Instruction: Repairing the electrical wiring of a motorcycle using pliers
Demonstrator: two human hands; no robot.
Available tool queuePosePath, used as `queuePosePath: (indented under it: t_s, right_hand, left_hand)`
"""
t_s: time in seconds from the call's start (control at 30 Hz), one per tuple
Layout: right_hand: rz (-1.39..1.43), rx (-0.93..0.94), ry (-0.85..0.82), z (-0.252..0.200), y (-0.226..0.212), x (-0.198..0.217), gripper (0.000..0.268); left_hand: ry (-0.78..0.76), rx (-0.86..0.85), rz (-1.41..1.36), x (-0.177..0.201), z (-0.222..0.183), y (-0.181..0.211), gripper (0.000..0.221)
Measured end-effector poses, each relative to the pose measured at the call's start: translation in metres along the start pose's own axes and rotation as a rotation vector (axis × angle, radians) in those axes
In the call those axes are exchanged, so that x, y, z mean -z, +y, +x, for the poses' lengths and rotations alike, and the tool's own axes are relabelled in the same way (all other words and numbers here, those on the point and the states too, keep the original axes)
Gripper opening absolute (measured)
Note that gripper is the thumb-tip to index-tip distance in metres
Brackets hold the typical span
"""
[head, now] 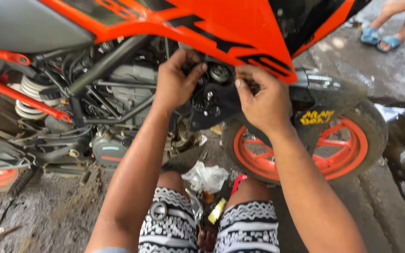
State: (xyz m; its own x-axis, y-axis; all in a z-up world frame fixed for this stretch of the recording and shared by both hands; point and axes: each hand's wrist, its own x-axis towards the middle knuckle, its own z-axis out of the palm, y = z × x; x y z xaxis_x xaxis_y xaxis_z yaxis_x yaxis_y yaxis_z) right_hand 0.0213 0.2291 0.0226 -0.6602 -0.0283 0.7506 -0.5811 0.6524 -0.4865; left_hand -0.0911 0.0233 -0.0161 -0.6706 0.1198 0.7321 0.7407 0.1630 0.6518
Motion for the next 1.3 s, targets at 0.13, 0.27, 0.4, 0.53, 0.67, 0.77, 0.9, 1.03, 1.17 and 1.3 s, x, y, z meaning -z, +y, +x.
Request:
queuePosePath:
  t_s: [0.13,0.27,0.4,0.53,0.67,0.77,0.9,1.03,1.17,1.3]
  right_hand:
    - [0.101,-0.069,0.024,-0.028,0.010,0.018,0.020]
    - [0.130,-0.184,0.022,-0.055,0.022,0.050,0.021]
    - [0.053,-0.238,0.065,-0.090,0.041,0.060,0.013]
    - [0.070,-0.290,0.056,-0.096,0.033,0.048,0.015]
    - [0.169,-0.181,0.047,-0.072,0.013,0.026,0.016]
    - [0.188,-0.081,0.048,-0.036,-0.017,0.011,0.033]
    - [-0.082,-0.025,-0.055,0.003,-0.027,-0.015,0.046]
    - [-0.180,0.099,-0.026,0.019,-0.010,-0.028,0.013]
    - [0.057,0.079,-0.046,0.020,-0.007,-0.022,0.027]
    - [0.023,0.134,0.029,0.020,-0.015,-0.015,0.004]
  left_hand:
    - [-0.004,0.044,0.033,0.000,-0.005,0.001,0.021]
    - [0.000,0.012,0.006,-0.002,-0.004,0.008,0.018]
    - [0.027,-0.079,-0.001,-0.004,-0.007,0.007,0.010]
    - [0.022,-0.057,0.006,-0.003,-0.009,0.002,0.013]
    - [0.032,-0.101,0.007,-0.006,-0.010,-0.002,0.016]
    - [0.046,-0.181,0.037,-0.005,-0.004,0.003,0.013]
    - [0.046,-0.131,0.080,0.000,-0.005,0.005,0.014]
    - [0.059,-0.159,0.063,-0.002,-0.007,0.007,0.014]
    - [0.065,-0.136,0.052,0.000,-0.006,0.004,0.015]
    - [0.074,-0.087,0.020,-0.002,-0.007,0.006,0.014]
